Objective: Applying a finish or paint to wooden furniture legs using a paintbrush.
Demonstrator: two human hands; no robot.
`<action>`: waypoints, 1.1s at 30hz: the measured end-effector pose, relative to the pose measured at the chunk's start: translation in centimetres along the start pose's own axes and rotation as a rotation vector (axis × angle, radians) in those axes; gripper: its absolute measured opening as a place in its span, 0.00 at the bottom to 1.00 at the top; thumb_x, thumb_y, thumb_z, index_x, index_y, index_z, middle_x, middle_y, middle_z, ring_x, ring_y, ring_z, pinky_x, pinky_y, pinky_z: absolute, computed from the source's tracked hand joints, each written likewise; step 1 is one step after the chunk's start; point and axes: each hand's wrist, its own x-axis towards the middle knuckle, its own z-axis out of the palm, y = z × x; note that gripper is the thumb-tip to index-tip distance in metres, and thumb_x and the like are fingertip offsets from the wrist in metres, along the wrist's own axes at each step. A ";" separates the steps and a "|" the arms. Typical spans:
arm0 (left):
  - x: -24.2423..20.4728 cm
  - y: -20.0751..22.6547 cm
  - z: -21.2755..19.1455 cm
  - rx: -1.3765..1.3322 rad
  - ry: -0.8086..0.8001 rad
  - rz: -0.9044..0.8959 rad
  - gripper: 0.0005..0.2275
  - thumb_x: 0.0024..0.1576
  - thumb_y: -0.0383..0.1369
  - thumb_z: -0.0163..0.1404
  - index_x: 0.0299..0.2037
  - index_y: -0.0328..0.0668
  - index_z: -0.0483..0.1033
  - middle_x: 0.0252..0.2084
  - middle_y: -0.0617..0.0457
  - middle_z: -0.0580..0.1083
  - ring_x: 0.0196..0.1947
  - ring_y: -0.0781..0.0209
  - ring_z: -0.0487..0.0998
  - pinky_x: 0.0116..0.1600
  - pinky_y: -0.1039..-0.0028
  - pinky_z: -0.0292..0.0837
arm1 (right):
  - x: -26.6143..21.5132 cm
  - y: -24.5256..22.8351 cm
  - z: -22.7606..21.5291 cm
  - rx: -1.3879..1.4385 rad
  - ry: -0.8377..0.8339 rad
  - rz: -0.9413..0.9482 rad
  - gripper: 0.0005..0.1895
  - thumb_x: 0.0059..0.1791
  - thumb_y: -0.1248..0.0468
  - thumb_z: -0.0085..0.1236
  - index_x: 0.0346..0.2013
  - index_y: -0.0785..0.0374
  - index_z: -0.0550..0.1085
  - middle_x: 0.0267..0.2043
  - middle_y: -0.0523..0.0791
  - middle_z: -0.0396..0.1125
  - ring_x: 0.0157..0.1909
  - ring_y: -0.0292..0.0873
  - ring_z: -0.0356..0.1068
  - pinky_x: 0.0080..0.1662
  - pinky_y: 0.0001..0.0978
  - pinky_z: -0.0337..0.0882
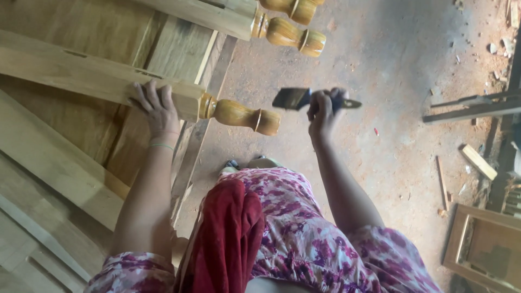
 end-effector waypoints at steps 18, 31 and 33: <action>-1.7 -0.6 1.1 0.091 0.043 -0.021 0.14 0.62 0.17 0.46 0.56 0.41 0.62 0.61 0.30 0.65 0.64 0.11 0.53 0.54 0.20 0.48 | 2.8 5.2 -3.8 -0.422 -0.062 -0.004 0.03 0.49 0.73 0.44 0.34 0.64 0.66 0.19 0.44 0.62 0.14 0.34 0.58 0.17 0.24 0.58; -1.3 -0.9 -0.4 0.132 0.020 -0.010 0.18 0.60 0.18 0.55 0.54 0.41 0.63 0.60 0.31 0.67 0.64 0.13 0.56 0.57 0.24 0.49 | 2.6 4.3 -3.6 -0.048 0.098 0.183 0.10 0.40 0.72 0.55 0.25 0.57 0.63 0.10 0.48 0.55 0.06 0.36 0.51 0.11 0.26 0.50; -1.6 -0.4 0.5 0.088 0.007 -0.001 0.22 0.58 0.17 0.60 0.55 0.41 0.62 0.60 0.30 0.66 0.64 0.13 0.55 0.56 0.23 0.49 | 2.8 3.4 -4.2 -0.047 0.079 0.101 0.10 0.44 0.74 0.54 0.31 0.58 0.64 0.10 0.49 0.56 0.06 0.37 0.54 0.11 0.26 0.51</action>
